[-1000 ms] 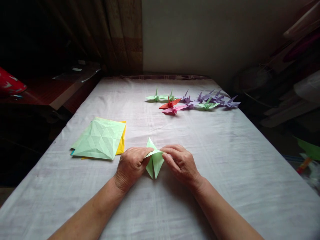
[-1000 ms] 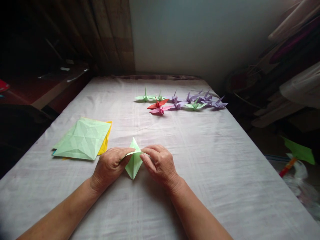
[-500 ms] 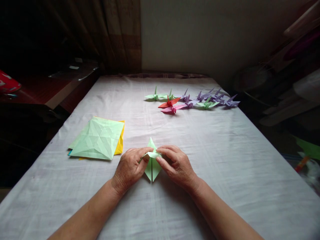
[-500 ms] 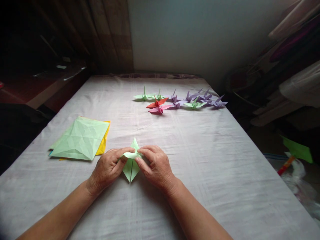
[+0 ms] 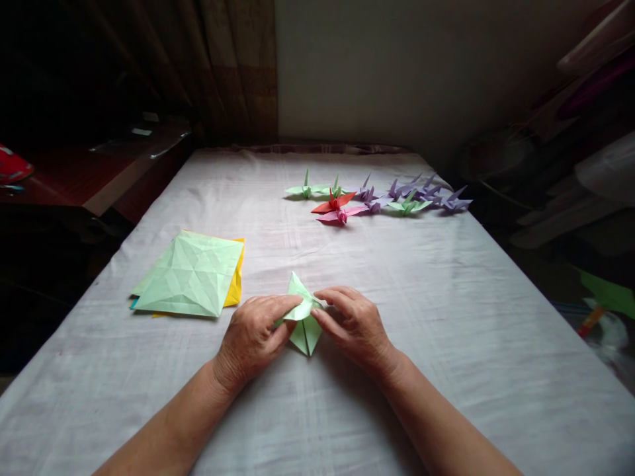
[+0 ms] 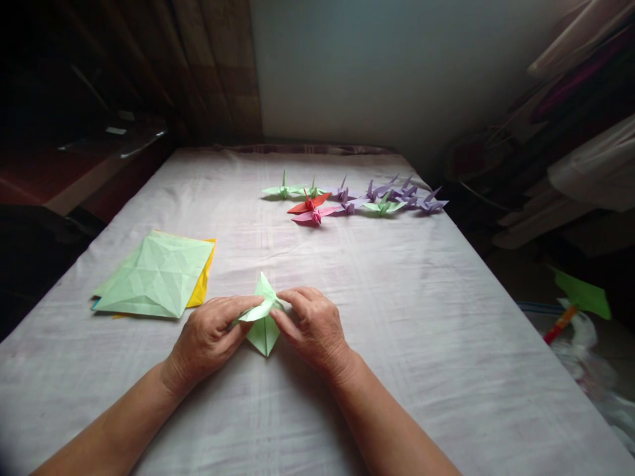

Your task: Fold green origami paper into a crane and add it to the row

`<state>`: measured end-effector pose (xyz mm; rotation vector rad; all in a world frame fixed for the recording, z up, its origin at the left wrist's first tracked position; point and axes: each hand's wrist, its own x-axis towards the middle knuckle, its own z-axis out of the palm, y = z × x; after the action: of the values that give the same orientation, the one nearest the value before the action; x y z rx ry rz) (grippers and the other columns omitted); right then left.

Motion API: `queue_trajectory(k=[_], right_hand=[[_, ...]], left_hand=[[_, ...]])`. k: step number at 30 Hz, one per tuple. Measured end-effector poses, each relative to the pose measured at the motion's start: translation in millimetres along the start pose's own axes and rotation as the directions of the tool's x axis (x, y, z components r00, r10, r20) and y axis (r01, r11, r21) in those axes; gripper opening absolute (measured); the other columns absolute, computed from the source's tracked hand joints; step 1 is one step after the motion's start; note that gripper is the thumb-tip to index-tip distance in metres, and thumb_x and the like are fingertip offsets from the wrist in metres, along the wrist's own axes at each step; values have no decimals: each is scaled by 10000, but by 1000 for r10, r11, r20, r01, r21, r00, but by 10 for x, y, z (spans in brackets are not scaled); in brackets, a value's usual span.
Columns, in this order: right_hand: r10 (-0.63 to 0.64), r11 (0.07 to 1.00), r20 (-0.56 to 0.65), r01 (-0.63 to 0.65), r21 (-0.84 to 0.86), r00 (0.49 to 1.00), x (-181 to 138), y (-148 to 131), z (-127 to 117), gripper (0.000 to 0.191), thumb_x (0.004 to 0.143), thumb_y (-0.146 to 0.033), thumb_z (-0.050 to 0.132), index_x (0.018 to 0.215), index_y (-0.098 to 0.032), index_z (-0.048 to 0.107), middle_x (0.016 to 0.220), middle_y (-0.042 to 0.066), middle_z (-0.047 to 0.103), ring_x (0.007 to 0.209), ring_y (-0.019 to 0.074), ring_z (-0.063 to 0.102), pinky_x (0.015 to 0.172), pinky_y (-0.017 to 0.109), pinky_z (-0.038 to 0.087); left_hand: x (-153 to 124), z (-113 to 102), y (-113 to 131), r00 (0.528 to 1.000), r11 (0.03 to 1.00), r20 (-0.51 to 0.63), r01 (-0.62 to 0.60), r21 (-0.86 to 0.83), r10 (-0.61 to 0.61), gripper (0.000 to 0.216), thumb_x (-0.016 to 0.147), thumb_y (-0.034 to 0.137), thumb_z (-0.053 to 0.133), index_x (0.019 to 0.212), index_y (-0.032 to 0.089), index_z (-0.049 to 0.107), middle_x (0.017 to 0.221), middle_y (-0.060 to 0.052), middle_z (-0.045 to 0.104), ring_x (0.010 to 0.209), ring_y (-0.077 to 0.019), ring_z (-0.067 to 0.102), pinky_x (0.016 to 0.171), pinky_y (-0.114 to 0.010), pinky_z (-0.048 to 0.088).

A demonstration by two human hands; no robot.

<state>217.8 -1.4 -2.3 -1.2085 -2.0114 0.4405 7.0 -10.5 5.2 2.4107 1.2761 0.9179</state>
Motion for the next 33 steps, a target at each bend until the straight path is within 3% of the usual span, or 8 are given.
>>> queue_trajectory(k=[5,9,17,20,23,25,29,33], right_hand=[[5,998,-4,-5,-70,1000,1,77,0,144,925,-242,572,994,-211,695,897,52,738,785,184,673,725,303,526],[36,999,-42,-35,11,998,7,83,12,178,924,-236,552,1028,-226,697,907,57,743,800,183,678,760,313,543],[245,953,35,-247,174,969,6,15,17,418,797,-278,658,1206,-199,633,943,46,732,748,158,659,681,279,539],[339,934,59,-343,95,939,47,0,23,323,792,-227,605,1103,-201,688,844,19,730,657,144,638,632,265,509],[336,941,84,-337,4,938,123,-8,-17,216,789,-176,570,914,-237,735,789,-1,735,664,148,643,619,251,477],[298,955,115,-295,-42,948,188,-21,-63,211,784,-157,567,862,-254,739,785,-10,739,660,144,640,606,241,459],[254,963,188,-231,-137,949,320,-90,-144,210,794,-149,581,864,-263,743,803,-9,740,669,144,639,599,237,431],[264,948,212,-212,-239,941,413,-191,-161,123,808,-205,618,793,-256,729,734,-17,716,635,141,615,565,240,379]], left_hand=[[19,-50,66,999,999,13,-47,9,47,270,924,330,577,1139,205,681,1070,-88,759,962,-232,719,844,-368,557],[30,-32,89,999,999,22,-36,-40,36,268,946,361,565,1133,198,666,1061,-83,758,953,-215,721,824,-335,567],[14,55,43,983,973,-37,173,-156,-181,315,944,280,526,1234,180,599,1012,-58,747,672,-127,684,694,-240,558],[54,55,64,969,958,-31,235,-163,-243,274,946,302,493,1146,183,637,876,-28,742,641,-134,667,650,-235,533],[135,-16,82,939,926,50,343,-158,-340,257,932,338,468,1041,195,651,637,32,670,516,-126,607,534,-215,474],[209,-101,87,917,911,130,392,-126,-377,246,893,325,488,1049,212,641,619,52,667,476,-122,590,507,-213,455],[372,-283,132,901,926,219,376,33,-374,260,798,259,558,1035,270,664,905,36,763,639,-145,689,597,-232,485],[483,-343,232,915,886,188,268,378,-357,161,833,387,601,770,265,684,648,16,713,575,-198,658,519,-261,392]])
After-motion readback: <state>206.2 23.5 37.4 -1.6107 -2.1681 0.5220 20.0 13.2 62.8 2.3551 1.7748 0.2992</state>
